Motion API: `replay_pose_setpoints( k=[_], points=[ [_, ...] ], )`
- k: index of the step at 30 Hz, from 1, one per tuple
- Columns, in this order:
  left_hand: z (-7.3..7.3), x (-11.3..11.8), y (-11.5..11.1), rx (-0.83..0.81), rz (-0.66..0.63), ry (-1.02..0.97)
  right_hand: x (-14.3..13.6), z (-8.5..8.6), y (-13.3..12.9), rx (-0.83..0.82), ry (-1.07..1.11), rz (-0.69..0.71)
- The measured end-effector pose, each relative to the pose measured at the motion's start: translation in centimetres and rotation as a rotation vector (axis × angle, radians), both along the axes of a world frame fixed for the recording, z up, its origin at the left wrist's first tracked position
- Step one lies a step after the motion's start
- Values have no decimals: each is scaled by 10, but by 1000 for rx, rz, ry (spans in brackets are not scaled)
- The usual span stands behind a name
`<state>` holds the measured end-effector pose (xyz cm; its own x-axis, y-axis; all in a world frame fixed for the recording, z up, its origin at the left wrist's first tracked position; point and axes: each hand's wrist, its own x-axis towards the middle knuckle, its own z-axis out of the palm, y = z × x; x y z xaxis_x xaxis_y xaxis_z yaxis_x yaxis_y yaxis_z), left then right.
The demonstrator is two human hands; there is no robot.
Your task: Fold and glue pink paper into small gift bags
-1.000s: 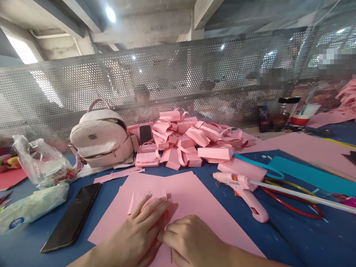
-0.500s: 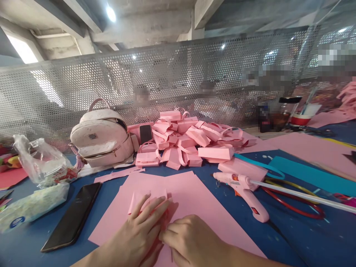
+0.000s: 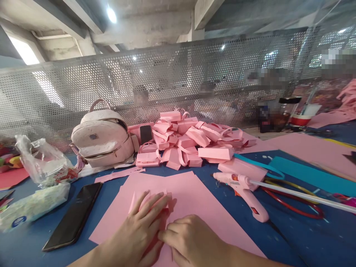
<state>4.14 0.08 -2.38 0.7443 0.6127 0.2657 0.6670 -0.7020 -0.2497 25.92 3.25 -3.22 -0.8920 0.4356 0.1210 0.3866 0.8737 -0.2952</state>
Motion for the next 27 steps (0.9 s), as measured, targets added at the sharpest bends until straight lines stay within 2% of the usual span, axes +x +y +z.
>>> replay_pose_setpoints(
  k=[17,27],
  points=[
    [-1,-6,3,-160,79,-143,1,4,-1,-62,9,8],
    [2,-3,2,-18,23,-127,4,2,-2,-27,-1,-7]
  ],
)
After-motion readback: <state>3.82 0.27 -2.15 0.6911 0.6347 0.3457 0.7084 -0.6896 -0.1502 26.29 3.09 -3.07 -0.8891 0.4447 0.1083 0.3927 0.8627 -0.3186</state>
